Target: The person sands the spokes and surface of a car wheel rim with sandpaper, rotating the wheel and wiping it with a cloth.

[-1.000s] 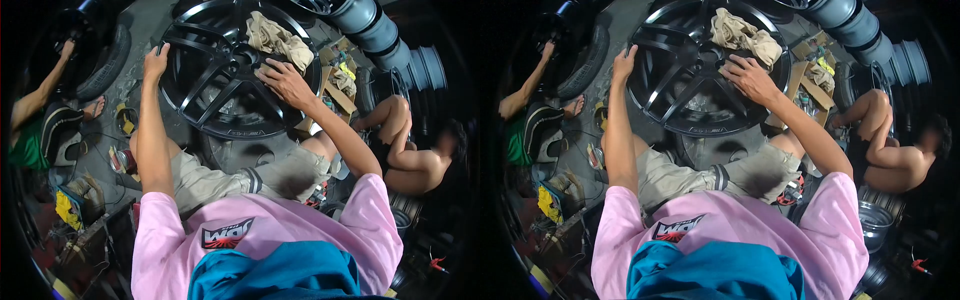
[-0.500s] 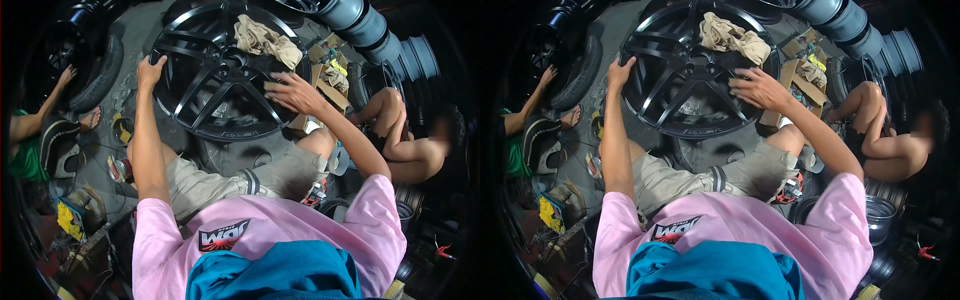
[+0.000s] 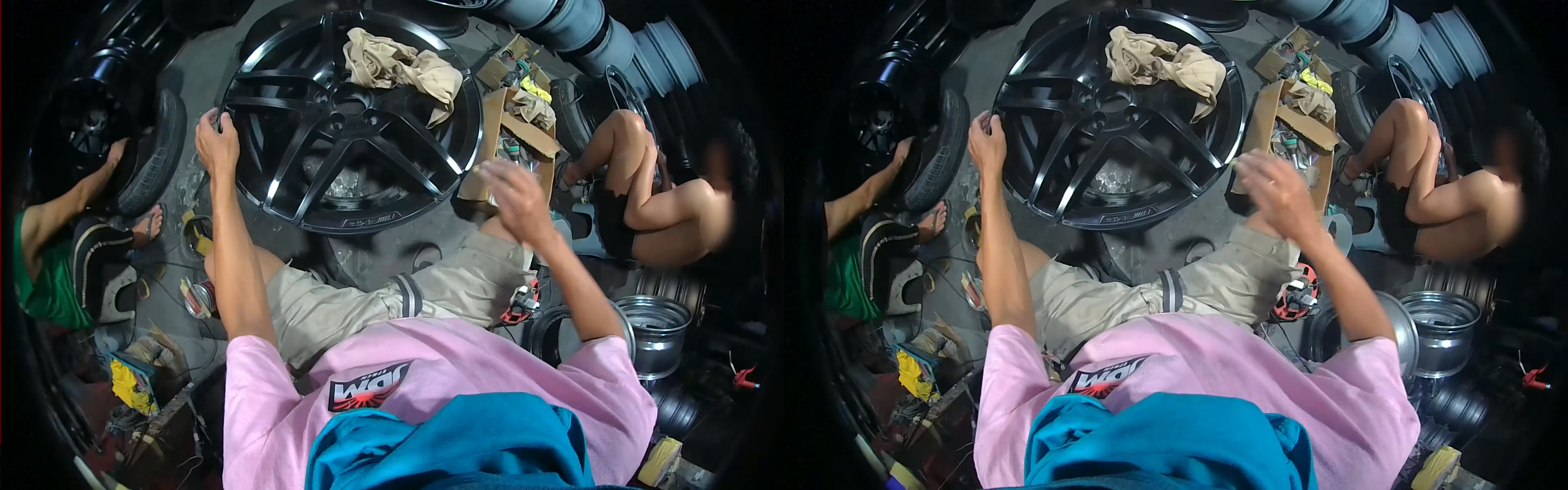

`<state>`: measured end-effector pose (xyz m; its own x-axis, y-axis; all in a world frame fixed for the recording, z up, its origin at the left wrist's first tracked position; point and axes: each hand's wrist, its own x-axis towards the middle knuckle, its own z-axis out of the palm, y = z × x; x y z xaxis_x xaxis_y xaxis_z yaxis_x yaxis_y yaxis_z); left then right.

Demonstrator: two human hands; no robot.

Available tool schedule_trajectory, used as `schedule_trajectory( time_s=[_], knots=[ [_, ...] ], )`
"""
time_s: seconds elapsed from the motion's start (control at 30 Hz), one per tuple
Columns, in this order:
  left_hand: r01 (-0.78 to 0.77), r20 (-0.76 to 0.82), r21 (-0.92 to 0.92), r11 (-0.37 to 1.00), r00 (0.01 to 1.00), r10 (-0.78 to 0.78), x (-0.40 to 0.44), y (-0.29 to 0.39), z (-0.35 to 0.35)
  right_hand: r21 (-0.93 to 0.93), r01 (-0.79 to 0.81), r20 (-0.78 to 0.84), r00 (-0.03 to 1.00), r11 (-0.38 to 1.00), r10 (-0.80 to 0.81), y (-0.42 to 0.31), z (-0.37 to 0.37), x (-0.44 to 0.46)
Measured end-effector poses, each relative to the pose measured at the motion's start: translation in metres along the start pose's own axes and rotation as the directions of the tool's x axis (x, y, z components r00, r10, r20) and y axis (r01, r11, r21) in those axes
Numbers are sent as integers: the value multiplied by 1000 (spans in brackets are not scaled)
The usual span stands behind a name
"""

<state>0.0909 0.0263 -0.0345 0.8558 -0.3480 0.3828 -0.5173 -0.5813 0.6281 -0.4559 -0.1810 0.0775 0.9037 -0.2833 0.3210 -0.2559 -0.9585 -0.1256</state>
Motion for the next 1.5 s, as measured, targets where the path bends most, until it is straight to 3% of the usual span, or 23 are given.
schedule_trajectory(
  time_s=[0.07, 0.13, 0.2, 0.27, 0.33, 0.4, 0.47, 0.53, 0.6, 0.67, 0.7, 0.83, 1.0, 1.13, 1.33, 1.4, 1.43, 1.47, 1.5],
  knots=[
    [-238, -261, 66, 969, 933, 247, -18, 31, -7, 127, 62, -38, 998, 990, -57, -26, 37, -2],
    [-400, -251, -56, 915, 893, 375, -44, 85, -31, 89, -41, -125, 991, 995, 52, -62, 67, 14],
    [-375, -2, -363, 853, 916, 402, -86, 139, -51, 76, -123, -177, 975, 990, 135, -76, 87, 28],
    [-224, 389, -465, 856, 817, 425, -135, 174, -72, 120, -330, -3, 943, 936, 332, -80, 95, 41],
    [-300, 493, -485, 821, 682, 541, -175, 177, -74, 150, -300, -85, 945, 942, 315, -81, 90, 30],
    [-434, 563, -370, 821, 598, 570, -203, 169, -78, 175, -155, -209, 959, 972, 190, -80, 73, 8],
    [-458, 612, -305, 835, 577, 541, -215, 160, -71, 174, -129, -169, 973, 976, 159, -74, 62, -3],
    [-484, 660, -237, 842, 557, 505, -218, 161, -69, 195, -240, -220, 934, 951, 281, -64, 67, -4],
    [-411, 747, -182, 893, 533, 398, -222, 174, -65, 191, -306, -258, 901, 933, 349, -46, 80, 13],
    [-419, 745, -167, 893, 539, 392, -230, 182, -63, 275, -463, -338, 774, 843, 536, -38, 93, 29],
    [-446, 696, -198, 873, 563, 445, -234, 183, -64, 257, -475, -378, 752, 841, 540, -46, 99, 31],
    [-456, 604, -248, 855, 617, 505, -233, 166, -71, 352, -469, -272, 776, 810, 568, -85, 87, 7],
    [-456, 582, -191, 869, 661, 474, -222, 150, -89, 269, -455, -387, 756, 849, 528, -25, 96, 40],
    [-465, 540, -197, 863, 683, 491, -229, 148, -90, 225, -484, -375, 758, 846, 534, 35, 101, 83],
    [-441, 503, -282, 852, 688, 523, -234, 134, -98, 275, -497, -335, 753, 823, 566, -21, 98, 43],
    [-427, 500, -295, 855, 693, 519, -235, 132, -106, 321, -535, -331, 710, 781, 622, -31, 93, 44],
    [-389, 536, -302, 870, 686, 492, -236, 130, -115, 293, -537, -337, 716, 791, 611, -17, 95, 54],
    [-390, 528, -295, 872, 695, 489, -236, 129, -124, 356, -592, -302, 659, 722, 689, -2, 94, 69],
    [-352, 532, -295, 888, 711, 459, -236, 127, -134, 337, -564, -322, 684, 754, 655, 29, 104, 83]
  ],
)
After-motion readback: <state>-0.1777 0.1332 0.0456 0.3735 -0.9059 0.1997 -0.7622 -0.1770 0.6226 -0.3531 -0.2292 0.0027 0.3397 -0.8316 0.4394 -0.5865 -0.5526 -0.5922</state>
